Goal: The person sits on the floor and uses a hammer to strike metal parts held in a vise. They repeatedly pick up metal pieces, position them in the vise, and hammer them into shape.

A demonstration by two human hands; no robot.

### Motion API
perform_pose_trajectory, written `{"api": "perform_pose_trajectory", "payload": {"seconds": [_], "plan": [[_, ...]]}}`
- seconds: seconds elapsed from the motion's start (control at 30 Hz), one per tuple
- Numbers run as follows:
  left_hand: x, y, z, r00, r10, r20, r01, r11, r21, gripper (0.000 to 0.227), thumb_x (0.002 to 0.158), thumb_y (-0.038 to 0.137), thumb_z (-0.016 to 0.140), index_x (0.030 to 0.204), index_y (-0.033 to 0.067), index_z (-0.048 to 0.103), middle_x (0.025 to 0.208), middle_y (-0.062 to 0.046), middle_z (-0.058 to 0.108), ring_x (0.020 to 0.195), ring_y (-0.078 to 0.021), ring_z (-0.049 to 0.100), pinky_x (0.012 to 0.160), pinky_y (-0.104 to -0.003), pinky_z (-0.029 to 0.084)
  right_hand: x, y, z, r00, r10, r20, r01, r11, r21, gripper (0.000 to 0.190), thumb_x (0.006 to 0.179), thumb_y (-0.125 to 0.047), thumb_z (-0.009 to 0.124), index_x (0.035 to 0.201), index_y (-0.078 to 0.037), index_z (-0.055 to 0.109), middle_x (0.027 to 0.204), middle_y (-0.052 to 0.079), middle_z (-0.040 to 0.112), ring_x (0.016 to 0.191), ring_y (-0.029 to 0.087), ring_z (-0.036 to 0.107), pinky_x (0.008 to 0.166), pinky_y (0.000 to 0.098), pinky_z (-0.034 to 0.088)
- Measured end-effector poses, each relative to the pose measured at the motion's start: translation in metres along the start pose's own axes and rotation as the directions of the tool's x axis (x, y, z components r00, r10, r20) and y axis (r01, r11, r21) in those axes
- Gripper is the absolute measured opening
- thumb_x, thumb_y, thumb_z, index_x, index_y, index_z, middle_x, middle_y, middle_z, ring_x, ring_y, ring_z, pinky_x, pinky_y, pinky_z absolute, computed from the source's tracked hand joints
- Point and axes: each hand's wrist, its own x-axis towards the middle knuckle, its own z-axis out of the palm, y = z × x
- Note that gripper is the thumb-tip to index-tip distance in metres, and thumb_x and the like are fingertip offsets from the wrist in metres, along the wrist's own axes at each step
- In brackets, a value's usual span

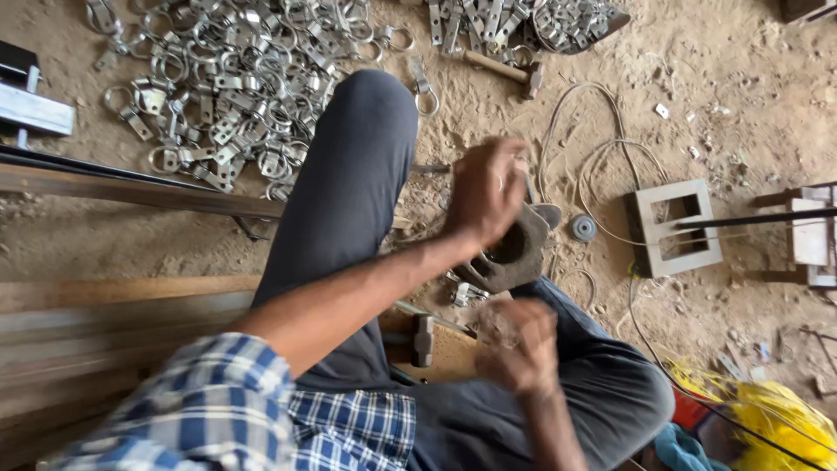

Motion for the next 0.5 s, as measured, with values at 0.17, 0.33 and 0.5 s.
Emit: {"api": "perform_pose_trajectory", "payload": {"seconds": [0.17, 0.33, 0.5], "plan": [[-0.062, 0.083, -0.003, 0.933, 0.120, 0.340, -0.087, 0.990, -0.110, 0.028, 0.102, 0.025, 0.055, 0.117, 0.0038, 0.065, 0.107, -0.013, 0.071, 0.097, -0.0262, 0.071, 0.091, -0.041, 0.058, -0.047, 0.132, -0.036, 0.785, 0.573, 0.235, -0.431, 0.778, -0.457, 0.026, 0.094, -0.017, 0.066, 0.118, -0.009, 0.070, 0.121, 0.011, 0.061, 0.110, 0.030, 0.060, 0.095, 0.0442, 0.052], [-0.064, 0.080, -0.023, 0.902, 0.076, 0.425, -0.048, 0.996, -0.077, 0.027, 0.102, 0.024, 0.055, 0.116, 0.0040, 0.066, 0.106, -0.014, 0.071, 0.096, -0.0272, 0.071, 0.090, -0.042, 0.057, -0.044, 0.184, -0.069, 0.769, 0.620, 0.153, -0.454, 0.699, -0.552, 0.019, 0.103, -0.016, 0.061, 0.116, -0.007, 0.072, 0.123, 0.013, 0.064, 0.110, 0.033, 0.062, 0.091, 0.0492, 0.052], [-0.034, 0.045, -0.005, 0.896, 0.034, 0.443, -0.007, 0.998, -0.064, 0.026, 0.103, 0.024, 0.054, 0.114, 0.0043, 0.066, 0.105, -0.014, 0.070, 0.095, -0.0282, 0.070, 0.088, -0.043, 0.057, -0.080, 0.214, -0.109, 0.816, 0.570, 0.094, -0.382, 0.655, -0.651, 0.017, 0.106, -0.019, 0.063, 0.109, -0.004, 0.070, 0.114, 0.015, 0.064, 0.104, 0.034, 0.064, 0.092, 0.0497, 0.055]]}}
